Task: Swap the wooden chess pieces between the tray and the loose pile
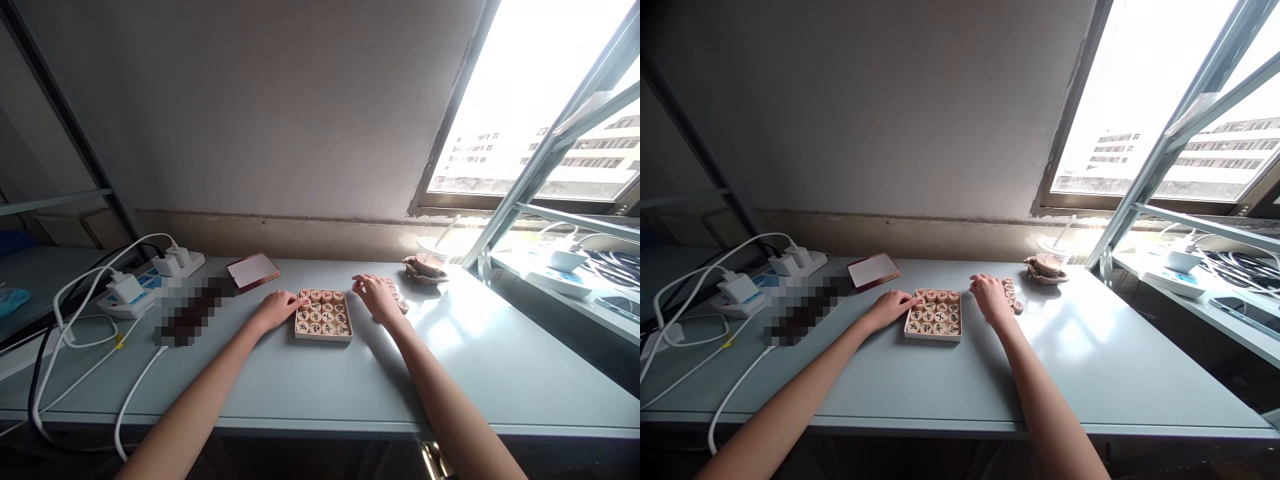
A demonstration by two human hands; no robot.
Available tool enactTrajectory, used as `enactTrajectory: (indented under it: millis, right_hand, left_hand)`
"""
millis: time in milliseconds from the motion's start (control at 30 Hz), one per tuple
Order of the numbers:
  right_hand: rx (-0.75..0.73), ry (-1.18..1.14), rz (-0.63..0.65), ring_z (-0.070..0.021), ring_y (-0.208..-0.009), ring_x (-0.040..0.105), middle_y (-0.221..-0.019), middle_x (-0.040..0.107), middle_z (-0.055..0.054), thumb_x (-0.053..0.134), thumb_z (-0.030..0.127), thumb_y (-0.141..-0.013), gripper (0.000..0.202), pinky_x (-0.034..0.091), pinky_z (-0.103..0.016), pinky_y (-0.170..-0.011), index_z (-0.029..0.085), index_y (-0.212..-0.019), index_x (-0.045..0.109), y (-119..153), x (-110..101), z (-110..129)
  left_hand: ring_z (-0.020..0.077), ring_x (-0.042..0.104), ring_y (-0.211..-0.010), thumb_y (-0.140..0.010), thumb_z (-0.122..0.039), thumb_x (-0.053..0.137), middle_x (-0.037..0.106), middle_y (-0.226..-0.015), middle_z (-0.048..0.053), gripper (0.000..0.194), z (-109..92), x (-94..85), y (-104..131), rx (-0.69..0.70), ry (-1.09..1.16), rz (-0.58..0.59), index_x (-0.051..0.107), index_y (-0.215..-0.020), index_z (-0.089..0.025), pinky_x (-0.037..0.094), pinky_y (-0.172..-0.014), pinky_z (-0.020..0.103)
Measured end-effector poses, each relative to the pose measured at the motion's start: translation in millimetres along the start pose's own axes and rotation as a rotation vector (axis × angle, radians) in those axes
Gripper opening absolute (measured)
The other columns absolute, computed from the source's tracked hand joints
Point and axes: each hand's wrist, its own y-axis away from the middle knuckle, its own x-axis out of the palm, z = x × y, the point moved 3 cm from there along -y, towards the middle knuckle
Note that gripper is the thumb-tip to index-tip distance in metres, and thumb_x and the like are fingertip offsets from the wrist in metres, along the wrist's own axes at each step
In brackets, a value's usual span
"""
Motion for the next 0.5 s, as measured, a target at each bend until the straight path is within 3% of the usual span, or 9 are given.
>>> enactTrajectory:
  millis: [100,200,333,500]
  right_hand:
    - [-0.154,-0.310,0.015,-0.0158,-0.084,0.059,-0.096,0.065,-0.003,0.046,0.032,-0.086,0.023,0.042,-0.026,-0.073,0.021,-0.101,0.060,3,-6,27]
    - [-0.304,-0.481,0.089,-0.0135,-0.075,0.059,-0.092,0.064,-0.004,0.047,0.035,-0.086,0.022,0.044,-0.025,-0.068,0.021,-0.097,0.061,9,-5,50]
    - [-0.393,-0.506,0.123,-0.0126,-0.071,0.057,-0.091,0.059,-0.005,0.048,0.034,-0.086,0.021,0.045,-0.026,-0.067,0.021,-0.096,0.061,15,3,67]
    - [-0.398,-0.469,0.147,-0.0125,-0.072,0.056,-0.096,0.054,-0.005,0.046,0.031,-0.087,0.020,0.046,-0.028,-0.071,0.023,-0.101,0.059,18,12,72]
  left_hand:
    - [0.0182,0.051,-0.061,-0.082,-0.059,0.032,0.064,-0.068,0.006,0.053,0,-1.3,1,0.012,0.001,0.000,0.062,-0.065,-0.018,0.027,-0.055,0.025]
    - [0.0172,0.049,-0.058,-0.083,-0.058,0.031,0.062,-0.064,0.005,0.054,0,-1.6,1,0.027,-0.009,0.002,0.060,-0.063,-0.017,0.025,-0.053,0.025]
    - [0.0169,0.048,-0.058,-0.084,-0.055,0.031,0.061,-0.063,0.004,0.052,2,-0.3,-1,0.035,-0.020,-0.004,0.060,-0.063,-0.017,0.025,-0.053,0.025]
    - [0.0180,0.050,-0.061,-0.084,-0.053,0.031,0.063,-0.065,0.005,0.051,2,0.1,-2,0.040,-0.020,-0.007,0.061,-0.065,-0.017,0.027,-0.054,0.025]
